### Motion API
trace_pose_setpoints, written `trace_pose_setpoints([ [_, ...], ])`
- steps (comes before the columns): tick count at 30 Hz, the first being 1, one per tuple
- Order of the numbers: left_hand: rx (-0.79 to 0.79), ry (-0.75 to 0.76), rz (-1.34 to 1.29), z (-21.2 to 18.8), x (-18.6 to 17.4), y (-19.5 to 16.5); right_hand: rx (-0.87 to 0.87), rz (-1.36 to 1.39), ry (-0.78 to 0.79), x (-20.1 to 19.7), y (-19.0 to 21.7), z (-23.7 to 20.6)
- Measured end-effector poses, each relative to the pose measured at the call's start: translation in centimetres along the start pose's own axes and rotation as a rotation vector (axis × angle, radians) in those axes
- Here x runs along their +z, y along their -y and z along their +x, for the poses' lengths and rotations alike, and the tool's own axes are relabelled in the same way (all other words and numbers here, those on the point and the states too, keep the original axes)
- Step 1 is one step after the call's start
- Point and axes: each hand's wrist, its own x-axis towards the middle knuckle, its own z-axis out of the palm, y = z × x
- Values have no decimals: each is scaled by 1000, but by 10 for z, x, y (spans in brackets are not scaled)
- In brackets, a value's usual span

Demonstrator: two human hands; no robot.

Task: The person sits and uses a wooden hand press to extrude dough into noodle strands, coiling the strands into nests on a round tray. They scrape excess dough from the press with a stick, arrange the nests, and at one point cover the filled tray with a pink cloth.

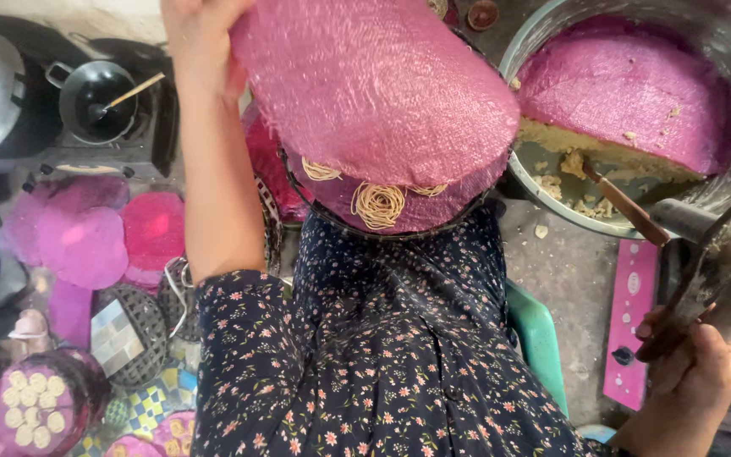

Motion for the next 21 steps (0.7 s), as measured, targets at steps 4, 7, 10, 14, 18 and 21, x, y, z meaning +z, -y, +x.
trace_pose_setpoints([
  [4, -46, -63, 259, -46, -16, 83, 36, -24, 13, -27, -16, 13],
  [7, -102, -244, 472, -86, -29, 135, 80, -28, -17, -43, -24, 21],
  [10, -129, -264, 670, -115, -39, 159, 138, -40, -86, -57, -29, 28],
  [14, -171, -287, 709, -138, -40, 167, 165, -72, -82, -73, -35, 41],
  [18, -194, -274, 827, -157, -35, 162, 166, -45, -39, -80, -43, 58],
  [21, -170, -220, 1018, -168, -28, 155, 175, 70, 8, -78, -42, 75],
])
